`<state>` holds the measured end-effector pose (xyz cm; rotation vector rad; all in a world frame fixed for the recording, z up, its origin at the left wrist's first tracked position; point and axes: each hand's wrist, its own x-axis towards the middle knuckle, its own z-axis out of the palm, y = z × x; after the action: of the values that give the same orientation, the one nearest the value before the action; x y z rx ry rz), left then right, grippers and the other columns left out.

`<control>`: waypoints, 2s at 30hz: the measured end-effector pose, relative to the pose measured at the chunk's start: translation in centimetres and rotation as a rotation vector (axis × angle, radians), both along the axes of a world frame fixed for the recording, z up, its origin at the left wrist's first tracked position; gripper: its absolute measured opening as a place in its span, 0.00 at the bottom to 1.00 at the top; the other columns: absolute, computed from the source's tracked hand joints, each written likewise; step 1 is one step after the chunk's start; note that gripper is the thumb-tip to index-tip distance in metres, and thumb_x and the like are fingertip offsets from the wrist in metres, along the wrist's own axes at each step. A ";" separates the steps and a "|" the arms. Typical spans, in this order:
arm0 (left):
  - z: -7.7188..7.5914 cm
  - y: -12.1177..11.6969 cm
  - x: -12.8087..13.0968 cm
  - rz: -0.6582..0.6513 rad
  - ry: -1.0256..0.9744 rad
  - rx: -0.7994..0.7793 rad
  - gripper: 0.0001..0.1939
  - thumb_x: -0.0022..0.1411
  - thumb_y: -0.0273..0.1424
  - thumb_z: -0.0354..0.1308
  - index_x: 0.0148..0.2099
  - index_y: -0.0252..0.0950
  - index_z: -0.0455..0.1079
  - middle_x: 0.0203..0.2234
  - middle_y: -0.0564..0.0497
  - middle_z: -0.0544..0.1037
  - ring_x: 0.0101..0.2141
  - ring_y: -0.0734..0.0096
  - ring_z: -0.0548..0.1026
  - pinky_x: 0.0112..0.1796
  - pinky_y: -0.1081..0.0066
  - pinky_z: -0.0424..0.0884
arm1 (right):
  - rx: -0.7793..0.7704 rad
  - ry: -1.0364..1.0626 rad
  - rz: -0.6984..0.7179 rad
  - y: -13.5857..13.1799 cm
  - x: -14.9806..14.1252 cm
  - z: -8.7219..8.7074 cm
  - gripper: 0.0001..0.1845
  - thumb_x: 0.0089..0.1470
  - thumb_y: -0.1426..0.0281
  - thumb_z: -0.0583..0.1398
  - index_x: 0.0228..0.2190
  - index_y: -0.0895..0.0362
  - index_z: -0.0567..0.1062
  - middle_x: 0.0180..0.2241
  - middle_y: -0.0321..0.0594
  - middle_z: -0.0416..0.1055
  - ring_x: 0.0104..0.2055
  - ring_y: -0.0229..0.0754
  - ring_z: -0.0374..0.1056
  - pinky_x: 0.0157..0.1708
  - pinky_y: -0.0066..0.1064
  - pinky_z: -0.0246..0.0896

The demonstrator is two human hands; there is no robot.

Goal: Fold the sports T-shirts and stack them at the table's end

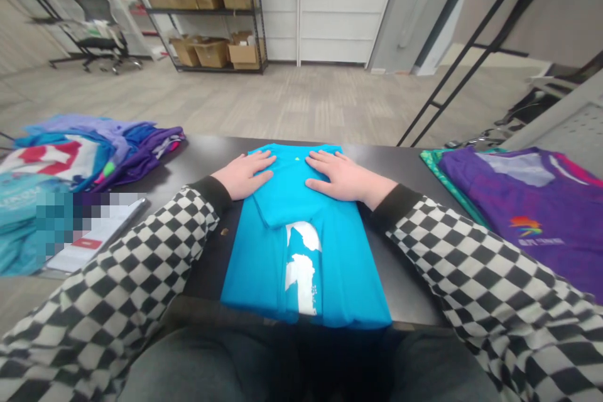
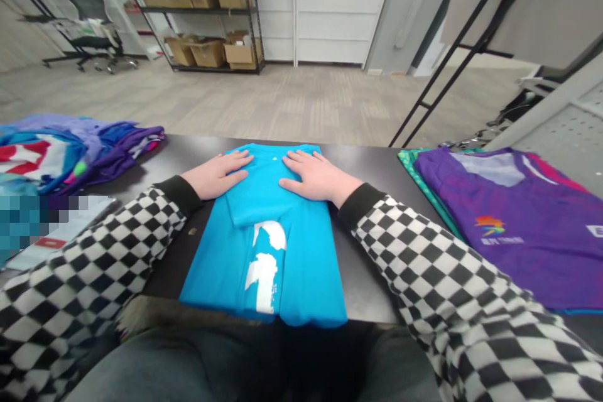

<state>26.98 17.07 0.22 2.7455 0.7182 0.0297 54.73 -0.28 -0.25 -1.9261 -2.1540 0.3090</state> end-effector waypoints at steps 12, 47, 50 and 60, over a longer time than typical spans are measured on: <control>0.6 0.1 0.6 -0.004 0.055 0.117 0.38 0.85 0.47 0.41 0.87 0.37 0.54 0.85 0.38 0.52 0.84 0.45 0.48 0.78 0.27 0.36 | 0.104 -0.024 0.017 -0.2 0.5 0.4 0.45 0.76 0.44 0.58 0.79 0.61 0.67 0.82 0.61 0.55 0.85 0.71 0.50 0.81 0.74 0.39; -10.0 -29.8 -18.4 0.916 -1.266 -0.852 0.15 0.63 0.39 0.74 0.47 0.40 0.78 0.43 0.47 0.85 0.44 0.61 0.84 0.47 0.63 0.80 | 0.391 1.266 -0.803 -33.0 -14.5 -5.7 0.19 0.66 0.47 0.73 0.43 0.50 0.85 0.44 0.44 0.86 0.49 0.51 0.83 0.49 0.42 0.81; -10.7 -29.5 -16.4 0.875 -1.125 -1.016 0.31 0.56 0.43 0.80 0.58 0.41 0.75 0.58 0.40 0.83 0.58 0.53 0.82 0.57 0.57 0.78 | 0.314 1.423 -0.872 -31.8 -16.4 -8.5 0.28 0.58 0.46 0.78 0.50 0.49 0.84 0.55 0.48 0.85 0.61 0.55 0.80 0.61 0.48 0.78; -8.8 -28.1 -15.0 0.674 -0.592 -1.162 0.34 0.50 0.48 0.85 0.53 0.34 0.84 0.51 0.36 0.90 0.55 0.38 0.87 0.61 0.47 0.81 | -0.157 1.391 -0.603 -28.8 -17.3 -9.7 0.32 0.45 0.42 0.81 0.38 0.55 0.87 0.44 0.48 0.89 0.49 0.63 0.83 0.63 0.60 0.75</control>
<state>11.96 -11.00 -8.56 1.2331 0.9962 0.4035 37.41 -29.08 -9.90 -1.4768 -0.6470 1.2205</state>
